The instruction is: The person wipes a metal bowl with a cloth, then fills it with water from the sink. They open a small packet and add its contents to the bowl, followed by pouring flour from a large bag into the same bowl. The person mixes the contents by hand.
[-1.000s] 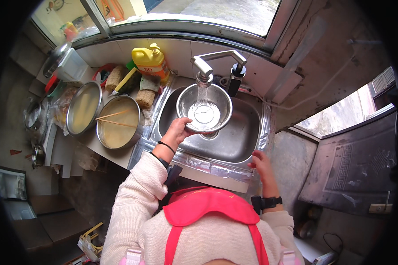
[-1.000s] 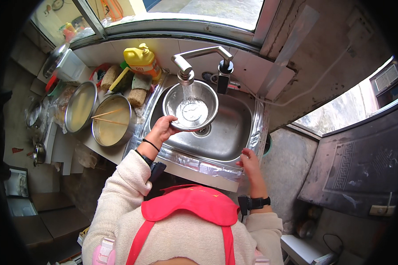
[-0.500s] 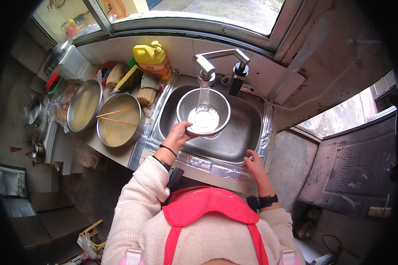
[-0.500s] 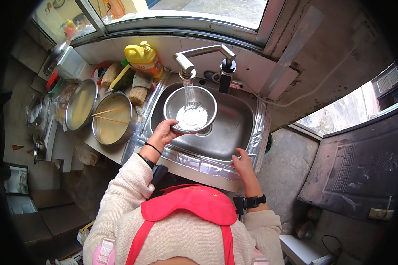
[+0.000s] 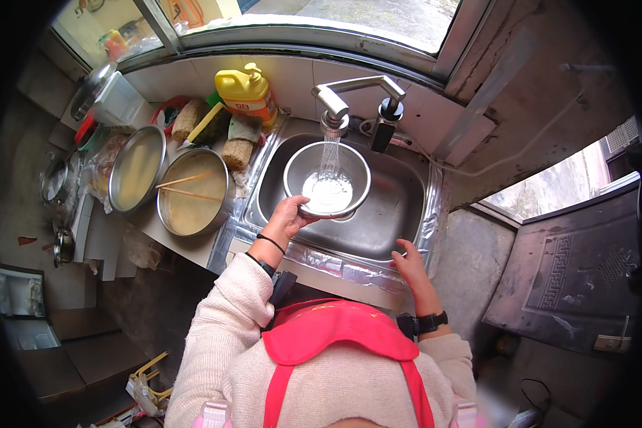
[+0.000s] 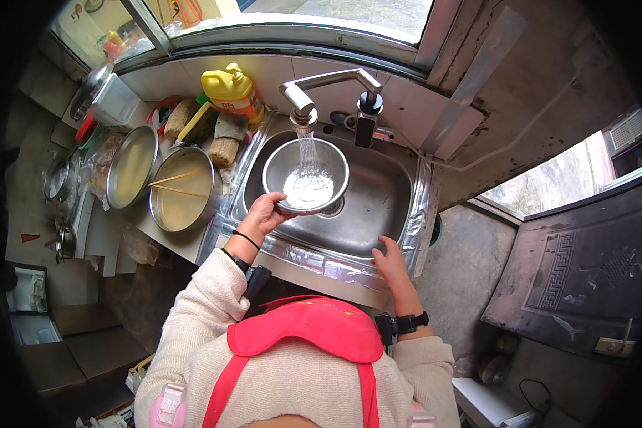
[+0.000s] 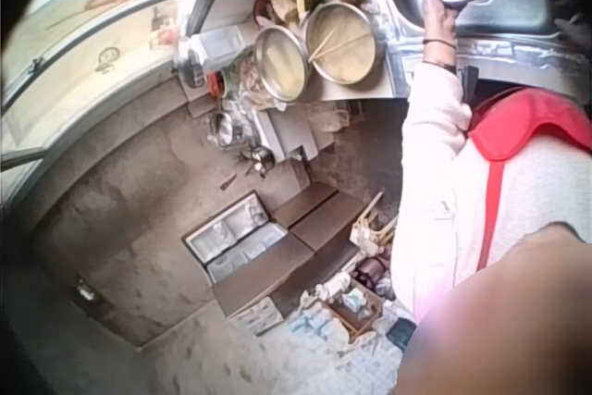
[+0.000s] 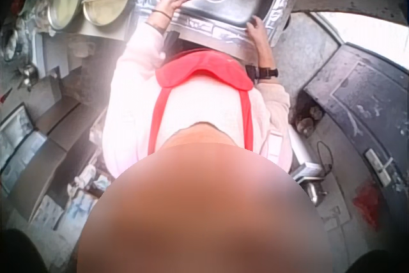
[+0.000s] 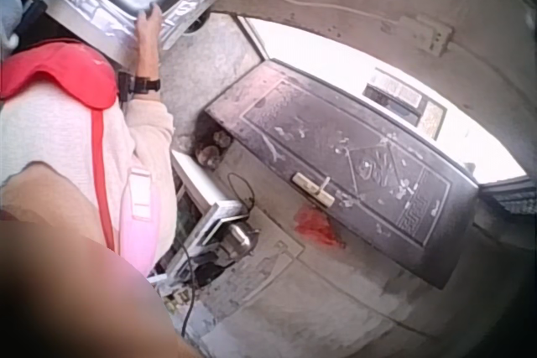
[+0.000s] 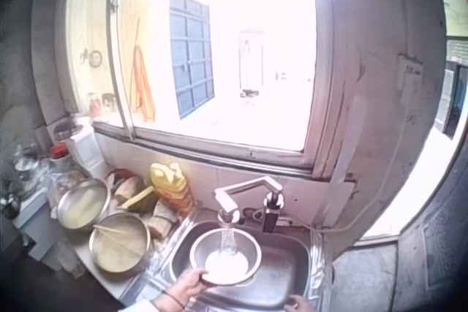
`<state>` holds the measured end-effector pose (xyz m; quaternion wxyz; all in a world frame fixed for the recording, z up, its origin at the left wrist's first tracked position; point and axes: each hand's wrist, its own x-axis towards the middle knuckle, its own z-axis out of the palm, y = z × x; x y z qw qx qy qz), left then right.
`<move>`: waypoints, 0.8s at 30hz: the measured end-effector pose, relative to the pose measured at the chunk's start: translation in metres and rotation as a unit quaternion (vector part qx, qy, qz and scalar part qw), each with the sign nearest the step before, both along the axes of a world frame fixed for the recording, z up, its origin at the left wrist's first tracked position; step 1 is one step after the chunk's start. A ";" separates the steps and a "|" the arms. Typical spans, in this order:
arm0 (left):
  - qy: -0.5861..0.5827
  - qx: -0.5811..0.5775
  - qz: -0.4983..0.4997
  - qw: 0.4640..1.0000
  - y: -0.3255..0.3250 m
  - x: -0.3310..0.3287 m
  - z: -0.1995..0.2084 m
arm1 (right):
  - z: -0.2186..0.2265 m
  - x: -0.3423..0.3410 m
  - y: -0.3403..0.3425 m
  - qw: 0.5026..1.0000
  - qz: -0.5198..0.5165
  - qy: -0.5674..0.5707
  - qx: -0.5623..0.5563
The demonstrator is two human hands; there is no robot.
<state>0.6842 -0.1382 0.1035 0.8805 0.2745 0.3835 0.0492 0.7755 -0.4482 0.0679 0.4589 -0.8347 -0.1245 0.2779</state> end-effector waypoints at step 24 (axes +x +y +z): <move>-0.006 0.006 -0.006 1.000 -0.002 -0.002 0.006 | 0.000 0.000 0.008 1.000 0.016 0.003 -0.007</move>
